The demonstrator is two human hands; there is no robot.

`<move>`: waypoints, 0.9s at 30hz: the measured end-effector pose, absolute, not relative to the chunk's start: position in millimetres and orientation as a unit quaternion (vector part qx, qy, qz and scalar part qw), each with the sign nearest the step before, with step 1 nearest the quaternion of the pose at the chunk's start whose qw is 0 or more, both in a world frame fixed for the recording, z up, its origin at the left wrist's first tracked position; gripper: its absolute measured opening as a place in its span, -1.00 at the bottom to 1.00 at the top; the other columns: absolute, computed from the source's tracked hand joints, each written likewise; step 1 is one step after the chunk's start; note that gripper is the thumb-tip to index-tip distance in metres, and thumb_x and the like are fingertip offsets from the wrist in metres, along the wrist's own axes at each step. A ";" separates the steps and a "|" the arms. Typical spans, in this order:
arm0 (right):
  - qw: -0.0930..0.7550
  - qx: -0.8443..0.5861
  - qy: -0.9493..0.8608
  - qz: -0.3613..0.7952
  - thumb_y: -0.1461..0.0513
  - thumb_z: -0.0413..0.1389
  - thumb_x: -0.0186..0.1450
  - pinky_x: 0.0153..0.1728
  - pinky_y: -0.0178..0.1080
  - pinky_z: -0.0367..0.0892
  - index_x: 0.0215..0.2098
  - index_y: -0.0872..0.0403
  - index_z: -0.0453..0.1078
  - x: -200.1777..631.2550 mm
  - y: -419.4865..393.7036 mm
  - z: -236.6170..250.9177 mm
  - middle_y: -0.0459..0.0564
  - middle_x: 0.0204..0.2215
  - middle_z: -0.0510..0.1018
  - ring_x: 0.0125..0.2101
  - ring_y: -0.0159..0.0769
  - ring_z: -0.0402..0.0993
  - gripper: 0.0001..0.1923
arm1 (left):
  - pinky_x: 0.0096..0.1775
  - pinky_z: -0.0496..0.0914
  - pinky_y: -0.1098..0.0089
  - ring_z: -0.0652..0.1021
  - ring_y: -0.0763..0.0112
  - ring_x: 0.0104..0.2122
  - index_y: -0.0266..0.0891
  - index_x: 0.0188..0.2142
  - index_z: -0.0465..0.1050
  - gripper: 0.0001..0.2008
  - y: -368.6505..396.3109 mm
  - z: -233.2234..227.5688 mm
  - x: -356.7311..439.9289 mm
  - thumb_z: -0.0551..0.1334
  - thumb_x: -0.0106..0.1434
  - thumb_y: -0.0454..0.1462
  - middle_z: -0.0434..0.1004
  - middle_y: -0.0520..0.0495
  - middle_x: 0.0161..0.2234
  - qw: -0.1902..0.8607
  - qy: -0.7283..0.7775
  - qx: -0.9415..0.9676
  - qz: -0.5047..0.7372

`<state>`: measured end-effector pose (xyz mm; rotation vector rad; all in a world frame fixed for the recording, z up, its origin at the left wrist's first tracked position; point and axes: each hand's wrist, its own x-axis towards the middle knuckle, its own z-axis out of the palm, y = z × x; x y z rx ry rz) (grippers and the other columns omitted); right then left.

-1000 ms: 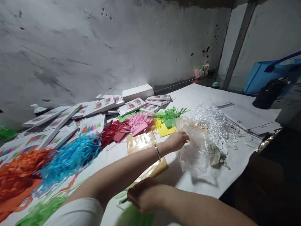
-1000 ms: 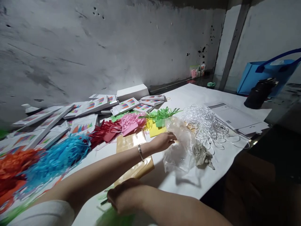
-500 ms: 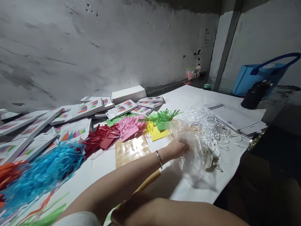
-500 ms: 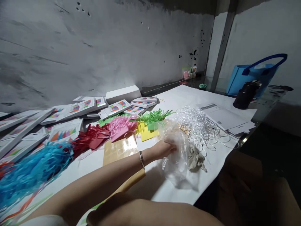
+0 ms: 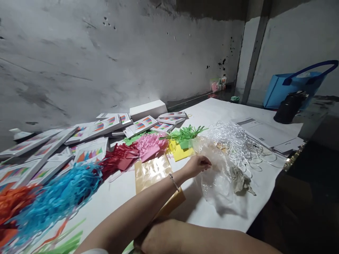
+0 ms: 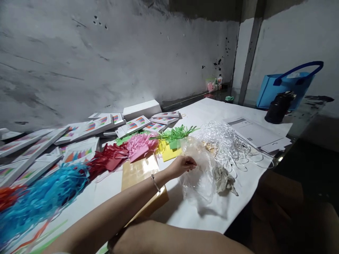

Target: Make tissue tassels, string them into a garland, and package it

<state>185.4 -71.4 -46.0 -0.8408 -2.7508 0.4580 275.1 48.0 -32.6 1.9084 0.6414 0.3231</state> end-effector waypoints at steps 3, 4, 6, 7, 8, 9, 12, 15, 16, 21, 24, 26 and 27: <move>0.094 -0.321 -0.933 0.130 0.19 0.12 0.29 -0.45 -0.28 0.39 -0.21 0.12 0.50 189.9 -73.8 -51.1 0.01 -0.33 0.67 -0.43 -0.21 0.56 -0.81 | -0.38 0.41 0.42 0.46 0.49 -0.49 -0.36 -0.31 0.53 -0.67 45.1 -12.8 235.0 0.44 0.08 -0.13 0.47 0.01 -0.50 0.606 0.270 0.726 0.183; 0.106 -0.335 -0.928 0.122 0.19 0.11 0.30 -0.46 -0.28 0.37 -0.19 0.11 0.49 192.5 -74.5 -52.1 0.01 -0.35 0.66 -0.44 -0.21 0.55 -0.81 | -0.38 0.42 0.42 0.47 0.48 -0.48 -0.35 -0.30 0.51 -0.60 43.1 -5.0 213.6 0.47 0.03 -0.08 0.47 0.01 -0.49 0.628 0.271 0.701 0.201; 0.156 -0.360 -0.913 0.111 0.21 0.11 0.30 -0.45 -0.29 0.33 -0.21 0.10 0.46 198.6 -76.0 -52.9 -0.01 -0.36 0.64 -0.44 -0.23 0.54 -0.85 | -0.40 0.41 0.43 0.47 0.48 -0.48 -0.34 -0.31 0.50 -0.53 34.4 8.6 160.3 0.52 -0.04 -0.04 0.45 0.02 -0.49 0.657 0.282 0.658 0.237; 0.190 -0.371 -0.902 0.112 0.23 0.11 0.29 -0.43 -0.30 0.32 -0.25 0.09 0.44 201.7 -76.8 -53.1 -0.03 -0.37 0.63 -0.43 -0.24 0.53 -0.89 | -0.41 0.40 0.44 0.47 0.48 -0.49 -0.33 -0.33 0.49 -0.54 27.0 13.2 130.3 0.52 -0.04 -0.03 0.44 0.03 -0.51 0.667 0.293 0.636 0.253; 0.208 -0.380 -0.894 0.110 0.26 0.09 0.29 -0.41 -0.30 0.31 -0.29 0.09 0.41 204.7 -77.6 -53.3 -0.02 -0.38 0.61 -0.42 -0.25 0.53 -0.93 | -0.43 0.39 0.45 0.47 0.48 -0.50 -0.32 -0.36 0.49 -0.56 17.3 15.8 99.6 0.52 -0.02 -0.04 0.44 0.02 -0.51 0.681 0.306 0.609 0.268; 0.219 -0.381 -0.891 0.111 0.30 0.03 0.32 -0.39 -0.29 0.31 -0.32 0.09 0.39 207.3 -78.3 -53.9 0.00 -0.39 0.59 -0.40 -0.25 0.52 -0.89 | -0.45 0.38 0.46 0.49 0.48 -0.50 -0.32 -0.38 0.49 -0.60 5.4 16.1 69.5 0.52 0.00 -0.06 0.46 0.00 -0.51 0.700 0.321 0.572 0.282; 0.254 -0.372 -0.883 0.128 0.34 -0.17 0.43 -0.39 -0.27 0.30 -0.34 0.08 0.32 212.1 -79.6 -58.9 0.02 -0.44 0.53 -0.42 -0.25 0.48 -0.72 | -0.51 0.35 0.50 0.53 0.46 -0.49 -0.31 -0.35 0.54 -0.67 -37.1 5.0 -7.7 0.54 0.01 -0.16 0.52 -0.05 -0.47 0.756 0.360 0.431 0.335; 0.338 -0.361 -0.855 0.155 0.27 -0.15 0.49 -0.39 -0.29 0.32 -0.24 0.05 0.33 211.3 -81.5 -65.1 -0.04 -0.44 0.52 -0.43 -0.28 0.49 -0.76 | -0.52 0.35 0.52 0.53 0.47 -0.49 -0.34 -0.30 0.59 -0.65 -74.1 -16.1 -57.9 0.57 -0.03 -0.21 0.52 -0.05 -0.46 0.755 0.396 0.335 0.400; 0.349 -0.362 -0.850 0.159 0.26 -0.12 0.49 -0.38 -0.29 0.33 -0.21 0.04 0.33 209.5 -83.1 -65.4 -0.06 -0.42 0.53 -0.42 -0.30 0.50 -0.79 | -0.52 0.36 0.53 0.53 0.48 -0.49 -0.34 -0.28 0.60 -0.64 -83.0 -23.0 -69.2 0.57 -0.03 -0.22 0.52 -0.04 -0.46 0.747 0.408 0.315 0.420; 0.331 -0.364 -0.844 0.213 0.24 -0.09 0.50 -0.46 -0.33 0.28 -0.25 -0.01 0.30 181.2 -99.9 -41.0 -0.15 -0.48 0.46 -0.49 -0.36 0.44 -0.82 | -0.53 0.37 0.53 0.51 0.51 -0.52 -0.30 -0.27 0.57 -0.62 -102.7 -41.5 -95.3 0.58 -0.04 -0.19 0.53 -0.01 -0.47 0.729 0.422 0.277 0.461; 0.314 -0.352 -0.850 0.234 0.25 -0.10 0.50 -0.51 -0.35 0.22 -0.32 -0.01 0.25 147.7 -106.3 -21.6 -0.18 -0.53 0.40 -0.54 -0.40 0.37 -0.78 | -0.53 0.37 0.52 0.49 0.52 -0.54 -0.33 -0.34 0.55 -0.62 -104.5 -42.3 -94.7 0.57 -0.02 -0.13 0.51 -0.01 -0.49 0.739 0.403 0.281 0.461; 0.319 -0.353 -0.847 0.237 0.26 -0.11 0.50 -0.52 -0.35 0.20 -0.36 0.00 0.21 125.3 -105.6 -18.2 -0.19 -0.55 0.38 -0.56 -0.41 0.34 -0.75 | -0.53 0.37 0.52 0.48 0.53 -0.56 -0.34 -0.34 0.56 -0.60 -105.8 -43.3 -92.5 0.55 0.00 -0.09 0.51 -0.01 -0.49 0.747 0.392 0.281 0.457; 0.326 -0.355 -0.843 0.238 0.27 -0.11 0.50 -0.51 -0.35 0.19 -0.37 0.00 0.20 116.3 -104.3 -19.9 -0.19 -0.55 0.37 -0.56 -0.42 0.32 -0.75 | -0.53 0.37 0.51 0.47 0.54 -0.56 -0.35 -0.34 0.56 -0.59 -106.7 -44.3 -91.7 0.55 0.00 -0.07 0.50 -0.01 -0.49 0.750 0.390 0.279 0.455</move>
